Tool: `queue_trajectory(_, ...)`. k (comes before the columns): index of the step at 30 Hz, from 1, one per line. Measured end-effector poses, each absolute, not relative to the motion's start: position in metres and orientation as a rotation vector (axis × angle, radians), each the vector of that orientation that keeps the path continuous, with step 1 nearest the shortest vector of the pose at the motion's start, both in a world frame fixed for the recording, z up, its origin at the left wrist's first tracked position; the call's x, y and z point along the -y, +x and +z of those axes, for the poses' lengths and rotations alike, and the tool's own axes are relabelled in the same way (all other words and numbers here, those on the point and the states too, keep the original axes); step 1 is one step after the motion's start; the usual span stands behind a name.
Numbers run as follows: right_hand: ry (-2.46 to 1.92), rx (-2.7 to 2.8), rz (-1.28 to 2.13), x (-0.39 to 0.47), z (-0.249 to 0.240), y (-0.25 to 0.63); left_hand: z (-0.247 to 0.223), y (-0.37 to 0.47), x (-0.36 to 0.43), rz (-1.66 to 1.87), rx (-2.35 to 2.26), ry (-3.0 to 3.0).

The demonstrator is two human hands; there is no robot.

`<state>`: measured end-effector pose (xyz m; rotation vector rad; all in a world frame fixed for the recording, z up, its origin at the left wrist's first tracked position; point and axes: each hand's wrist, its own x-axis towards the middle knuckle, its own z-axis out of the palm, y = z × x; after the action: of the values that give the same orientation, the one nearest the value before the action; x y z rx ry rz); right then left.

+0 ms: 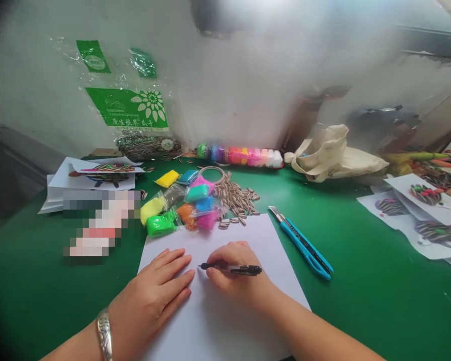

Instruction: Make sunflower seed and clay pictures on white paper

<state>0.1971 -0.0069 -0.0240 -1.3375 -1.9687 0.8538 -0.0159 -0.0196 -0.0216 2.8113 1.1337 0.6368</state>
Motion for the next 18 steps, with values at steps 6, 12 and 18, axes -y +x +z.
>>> queue_trajectory(6, -1.34, 2.001, 0.852, 0.0076, -0.0231, 0.1974, -0.0225, -0.0156, 0.0201, 0.625, -1.144, 2.804)
queue_trajectory(12, -1.37, 1.958, 0.837, 0.0089, -0.0222, 0.197, -0.0217, -0.0145, 0.0201, 0.624, -1.138, 2.795)
queue_trajectory(18, -1.425, 1.912, 0.832, 0.009, -0.0187, 0.1969, -0.021, -0.0148, 0.0198, 0.642, -1.133, 2.794)
